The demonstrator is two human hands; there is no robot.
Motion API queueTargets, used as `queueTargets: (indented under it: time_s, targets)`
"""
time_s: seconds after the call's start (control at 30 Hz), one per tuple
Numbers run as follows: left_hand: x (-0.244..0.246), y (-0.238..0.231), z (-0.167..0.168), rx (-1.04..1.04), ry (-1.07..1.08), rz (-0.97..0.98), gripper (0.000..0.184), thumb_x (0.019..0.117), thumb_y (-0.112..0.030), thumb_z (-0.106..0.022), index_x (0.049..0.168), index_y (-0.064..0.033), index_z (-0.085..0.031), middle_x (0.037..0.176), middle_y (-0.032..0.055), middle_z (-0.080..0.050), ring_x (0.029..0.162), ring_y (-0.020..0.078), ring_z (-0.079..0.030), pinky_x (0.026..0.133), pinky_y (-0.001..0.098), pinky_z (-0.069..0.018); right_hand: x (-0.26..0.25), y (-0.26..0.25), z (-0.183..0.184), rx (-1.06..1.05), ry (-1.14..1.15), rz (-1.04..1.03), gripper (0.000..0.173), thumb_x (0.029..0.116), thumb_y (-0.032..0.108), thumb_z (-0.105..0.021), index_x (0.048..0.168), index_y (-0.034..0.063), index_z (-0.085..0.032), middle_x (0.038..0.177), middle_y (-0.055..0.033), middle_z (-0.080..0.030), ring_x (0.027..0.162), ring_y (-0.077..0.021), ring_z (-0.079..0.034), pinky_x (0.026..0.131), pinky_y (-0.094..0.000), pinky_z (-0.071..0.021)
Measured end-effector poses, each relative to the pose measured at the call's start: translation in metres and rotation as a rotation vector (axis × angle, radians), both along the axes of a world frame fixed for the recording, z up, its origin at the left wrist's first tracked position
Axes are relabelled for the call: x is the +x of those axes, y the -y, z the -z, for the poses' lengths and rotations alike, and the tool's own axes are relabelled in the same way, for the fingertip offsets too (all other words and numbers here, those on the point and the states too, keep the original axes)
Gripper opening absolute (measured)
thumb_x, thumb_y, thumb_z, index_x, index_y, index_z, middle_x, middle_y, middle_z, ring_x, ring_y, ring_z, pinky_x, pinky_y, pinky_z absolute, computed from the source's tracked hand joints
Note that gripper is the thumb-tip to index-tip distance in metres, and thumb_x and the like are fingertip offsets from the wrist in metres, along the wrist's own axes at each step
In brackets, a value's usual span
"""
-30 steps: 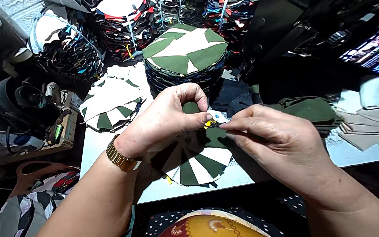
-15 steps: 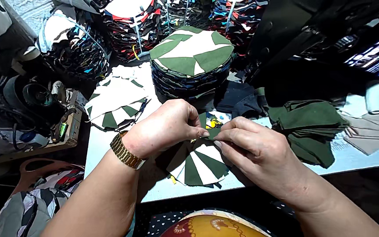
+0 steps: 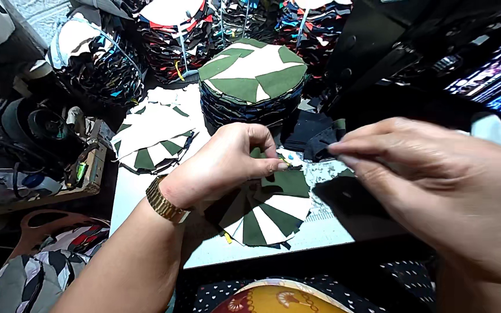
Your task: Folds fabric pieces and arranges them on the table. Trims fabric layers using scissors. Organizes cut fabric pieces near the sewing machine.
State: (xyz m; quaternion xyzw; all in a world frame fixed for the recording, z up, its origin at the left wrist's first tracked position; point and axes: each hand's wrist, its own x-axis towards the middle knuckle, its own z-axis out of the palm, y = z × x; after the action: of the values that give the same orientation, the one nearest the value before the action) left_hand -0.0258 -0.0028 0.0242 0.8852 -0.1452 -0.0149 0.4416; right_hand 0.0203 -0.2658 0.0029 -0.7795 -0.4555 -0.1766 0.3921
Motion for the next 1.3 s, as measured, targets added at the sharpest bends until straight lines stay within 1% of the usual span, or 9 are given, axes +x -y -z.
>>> queueTargets:
  time_s: [0.13,0.2,0.3,0.4,0.67,1.0,1.1,1.17,1.3]
  targets:
    - [-0.005,-0.003,-0.005,-0.389,0.075,0.079,0.003,0.0922,-0.008,-0.069,0.095,-0.0086,-0.068,0.097,-0.0001,-0.068,0.089,0.007,-0.064,0.08,0.024,-0.0548,-0.01,-0.03,0.023,-0.14,0.056,-0.165,0.024,0.0996,0.018,-0.056,0.106,0.0063,-0.076,0.118,-0.0082,-0.069,0.115,-0.0199,-0.064,0.097,-0.0385,-0.0542]
    - [-0.008,0.0,-0.008,-0.495,0.062,0.064,0.004,0.0943,-0.013,-0.066,0.098,-0.0132,-0.068,0.1,-0.0011,-0.066,0.085,0.0069,-0.063,0.073,0.022,-0.0552,-0.014,-0.044,0.029,-0.225,0.036,-0.225,0.023,0.1018,0.022,-0.057,0.103,0.0095,-0.076,0.125,-0.0078,-0.068,0.13,-0.022,-0.057,0.11,-0.0412,-0.0479]
    - [-0.01,0.005,-0.006,-0.651,0.017,0.027,0.009,0.0954,-0.019,-0.065,0.104,-0.0187,-0.067,0.092,-0.0006,-0.067,0.07,0.0041,-0.062,0.06,0.018,-0.0541,-0.011,-0.061,0.029,-0.318,0.02,-0.321,0.033,0.1045,0.029,-0.054,0.13,0.0174,-0.071,0.135,-0.0054,-0.066,0.143,-0.0238,-0.046,0.121,-0.0462,-0.0348]
    - [-0.01,0.006,-0.002,-0.788,-0.013,0.007,0.012,0.0949,-0.024,-0.069,0.106,-0.021,-0.068,0.085,-0.0007,-0.068,0.071,0.0023,-0.066,0.066,0.0178,-0.0574,-0.007,-0.071,0.029,-0.488,-0.057,-0.329,0.053,0.1041,0.049,-0.051,0.151,0.0233,-0.053,0.154,-0.0098,-0.051,0.154,-0.0286,-0.029,0.126,-0.0528,-0.0217]
    - [-0.004,0.002,0.006,-0.916,-0.052,0.028,0.025,0.09,-0.022,-0.075,0.114,-0.0217,-0.068,0.084,0.003,-0.069,0.071,0.0043,-0.067,0.068,0.0194,-0.0585,-0.05,-0.088,0.022,-0.652,-0.386,-0.068,0.07,0.1054,0.056,-0.042,0.163,0.0183,-0.031,0.169,-0.0173,-0.024,0.159,-0.0339,-0.01,0.127,-0.0586,-0.0055]
    - [0.0,0.003,0.013,-0.988,-0.135,0.123,0.039,0.0865,-0.019,-0.081,0.122,-0.0198,-0.065,0.1,0.0034,-0.071,0.078,0.0049,-0.07,0.073,0.0193,-0.0594,-0.036,-0.069,0.019,-0.551,-0.336,-0.212,0.073,0.1056,0.056,-0.042,0.162,0.0116,-0.032,0.168,-0.0179,-0.025,0.159,-0.0326,-0.011,0.126,-0.059,-0.0048]
    - [0.0,0.001,0.014,-0.997,-0.168,0.053,0.032,0.0858,-0.02,-0.081,0.116,-0.0201,-0.07,0.091,0.0034,-0.072,0.073,0.0043,-0.069,0.07,0.0194,-0.0594,-0.035,-0.039,0.003,-0.402,-0.272,-0.219,0.053,0.1047,0.044,-0.051,0.142,0.0071,-0.058,0.155,-0.0175,-0.048,0.152,-0.0322,-0.034,0.124,-0.0558,-0.0267]
    - [0.0,-0.001,0.014,-1.032,-0.221,0.031,0.026,0.0882,-0.018,-0.079,0.113,-0.0178,-0.071,0.09,0.0054,-0.072,0.074,0.0057,-0.07,0.071,0.0209,-0.0606,-0.028,0.001,-0.015,-0.308,-0.22,-0.199,0.033,0.1032,0.03,-0.058,0.121,0.0061,-0.071,0.129,-0.0113,-0.068,0.122,-0.0231,-0.064,0.101,-0.0439,-0.0537]
    - [0.0,0.002,0.014,-1.024,-0.298,0.062,0.022,0.0917,-0.016,-0.075,0.113,-0.0181,-0.072,0.094,0.0071,-0.075,0.079,0.0084,-0.073,0.074,0.0232,-0.0615,0.016,0.089,-0.033,-0.187,-0.131,0.193,0.019,0.0982,0.015,-0.06,0.103,0.0106,-0.077,0.104,0.0007,-0.071,0.094,-0.0078,-0.069,0.081,-0.0285,-0.0602]
